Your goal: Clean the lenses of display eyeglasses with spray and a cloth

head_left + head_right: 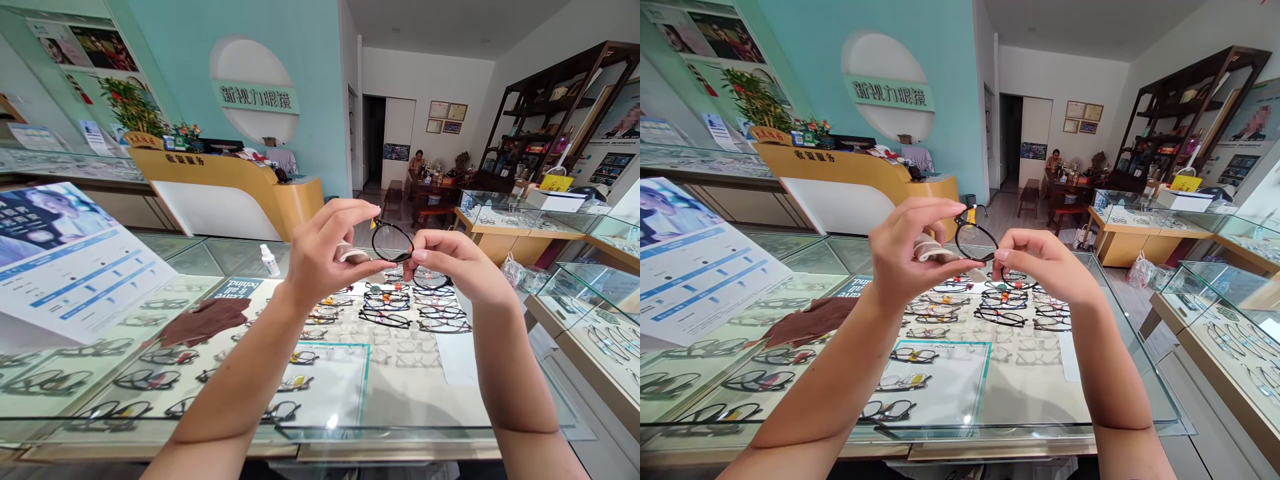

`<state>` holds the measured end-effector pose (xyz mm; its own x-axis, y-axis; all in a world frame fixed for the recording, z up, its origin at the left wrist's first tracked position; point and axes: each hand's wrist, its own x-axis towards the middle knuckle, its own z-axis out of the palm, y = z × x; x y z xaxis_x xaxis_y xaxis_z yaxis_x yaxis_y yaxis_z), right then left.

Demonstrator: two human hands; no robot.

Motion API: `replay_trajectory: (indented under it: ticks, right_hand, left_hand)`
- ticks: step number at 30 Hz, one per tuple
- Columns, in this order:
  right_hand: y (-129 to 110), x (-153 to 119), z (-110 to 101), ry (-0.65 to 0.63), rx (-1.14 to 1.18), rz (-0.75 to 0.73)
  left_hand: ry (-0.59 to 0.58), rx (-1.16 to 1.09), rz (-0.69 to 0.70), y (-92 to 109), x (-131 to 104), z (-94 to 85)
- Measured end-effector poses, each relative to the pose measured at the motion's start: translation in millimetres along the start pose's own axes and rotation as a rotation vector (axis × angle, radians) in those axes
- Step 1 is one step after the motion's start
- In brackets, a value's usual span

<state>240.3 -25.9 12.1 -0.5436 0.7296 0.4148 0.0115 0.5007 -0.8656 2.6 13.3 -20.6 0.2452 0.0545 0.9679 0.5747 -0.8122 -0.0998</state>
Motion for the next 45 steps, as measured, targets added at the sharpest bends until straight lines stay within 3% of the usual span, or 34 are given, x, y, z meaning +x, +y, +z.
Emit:
replay_trajectory:
  ticks: [6,9,12,16,22,35,40,45]
  right_hand:
    - [-1.0,-5.3,-1.0,0.048,-0.154,-0.061]
    - [2.9,-5.8,1.6,0.255,-0.253,-0.219]
    - [10.2,-3.5,5.6,0.505,-0.375,-0.464]
    - [17.3,0.2,10.2,0.655,-0.647,-0.651]
    - [19.6,2.0,15.2,0.69,-0.738,-0.549]
    - [25.8,6.4,18.3,0.802,-0.683,-0.648]
    - [30.8,9.0,18.0,0.813,-0.622,-0.556]
    - [35.2,11.1,14.4,0.853,-0.726,-0.623]
  left_hand:
    - [0.076,0.017,0.043,-0.8,-0.1,4.1]
    - [0.186,0.022,0.06,0.0,-0.4,3.1]
    - [0.27,0.083,-0.096,1.7,-2.2,0.9]
    - [0.305,0.129,-0.267,4.3,-5.0,0.3]
    - [0.303,0.143,-0.322,4.5,-7.4,2.3]
    - [0.318,0.035,-0.49,10.3,-4.3,2.7]
    - [0.333,0.026,-0.432,5.4,-4.8,5.8]
    - [0.38,0.049,-0.346,-0.5,-4.5,10.4]
